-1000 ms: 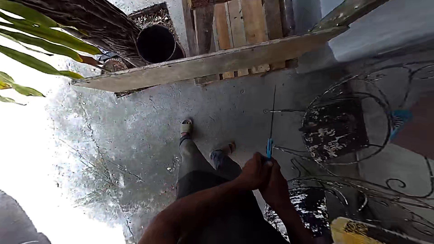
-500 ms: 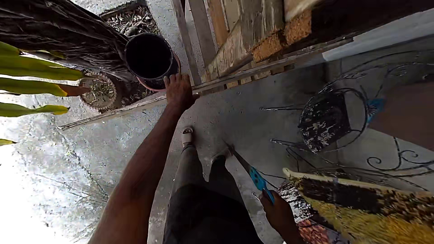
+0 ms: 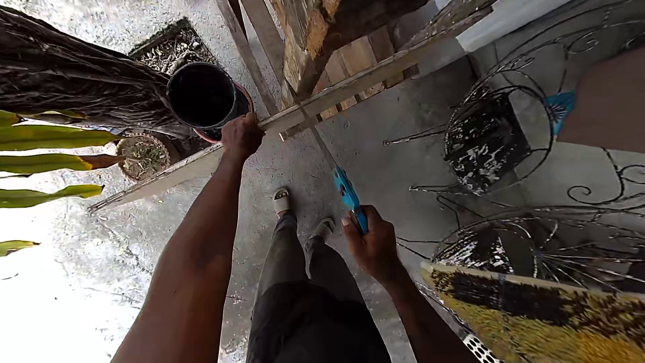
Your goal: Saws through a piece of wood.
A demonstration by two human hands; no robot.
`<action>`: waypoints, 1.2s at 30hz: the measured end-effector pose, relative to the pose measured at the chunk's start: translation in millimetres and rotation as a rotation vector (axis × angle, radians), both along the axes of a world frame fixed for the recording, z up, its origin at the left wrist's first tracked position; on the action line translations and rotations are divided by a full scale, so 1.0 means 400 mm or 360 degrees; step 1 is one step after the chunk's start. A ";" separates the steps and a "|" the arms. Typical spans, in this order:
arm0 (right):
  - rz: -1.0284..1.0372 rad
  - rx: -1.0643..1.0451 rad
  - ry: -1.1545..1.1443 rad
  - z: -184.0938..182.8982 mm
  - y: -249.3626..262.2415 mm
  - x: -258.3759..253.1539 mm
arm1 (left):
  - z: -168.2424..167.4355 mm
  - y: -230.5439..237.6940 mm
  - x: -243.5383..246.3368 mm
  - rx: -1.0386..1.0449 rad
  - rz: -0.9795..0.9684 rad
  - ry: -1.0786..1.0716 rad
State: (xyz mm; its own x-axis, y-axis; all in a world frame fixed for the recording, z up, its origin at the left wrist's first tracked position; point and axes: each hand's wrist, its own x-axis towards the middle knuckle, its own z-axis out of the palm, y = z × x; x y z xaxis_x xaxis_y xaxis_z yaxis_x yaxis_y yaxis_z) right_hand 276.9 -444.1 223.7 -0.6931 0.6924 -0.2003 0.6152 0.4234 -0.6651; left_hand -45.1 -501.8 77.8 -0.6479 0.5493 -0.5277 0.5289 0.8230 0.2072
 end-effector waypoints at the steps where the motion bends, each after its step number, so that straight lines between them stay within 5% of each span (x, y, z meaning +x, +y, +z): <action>1: -0.0008 -0.0049 -0.0005 -0.015 0.014 -0.020 | -0.002 0.001 0.003 -0.0021 0.0009 0.0023; 10: -0.0075 0.0104 0.0295 -0.182 -0.042 0.049 | -0.015 0.013 0.010 -0.0082 0.0033 0.0247; 17: 0.0016 0.0156 0.0463 -0.211 -0.039 0.176 | -0.023 0.024 0.021 -0.0093 0.0042 0.0288; 22: 0.0098 0.0157 0.0467 -0.198 -0.020 0.259 | 0.011 -0.053 0.094 0.0946 0.0300 0.0383; 25: 0.0124 0.0132 0.0496 -0.187 -0.028 0.286 | 0.057 -0.043 0.232 0.1602 0.1259 -0.0119; 28: 0.0129 -0.0041 0.0502 -0.154 -0.044 0.302 | 0.081 0.009 0.276 0.1789 0.1948 -0.1011; 32: -0.0019 -0.0586 0.0532 -0.099 -0.059 0.342 | 0.058 0.049 0.285 0.1992 0.1979 -0.1257; 36: -0.0148 -0.0793 0.0542 -0.085 -0.050 0.399 | 0.060 0.046 0.311 0.2123 0.1996 -0.1352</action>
State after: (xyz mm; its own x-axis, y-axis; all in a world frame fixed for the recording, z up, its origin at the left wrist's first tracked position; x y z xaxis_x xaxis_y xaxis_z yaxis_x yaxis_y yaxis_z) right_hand 436.6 -464.0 189.7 -0.7162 0.6331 -0.2937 0.3528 -0.0346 -0.9351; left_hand 79.2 -483.2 101.7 -0.7618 0.3093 -0.5693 -0.6438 -0.2630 0.7186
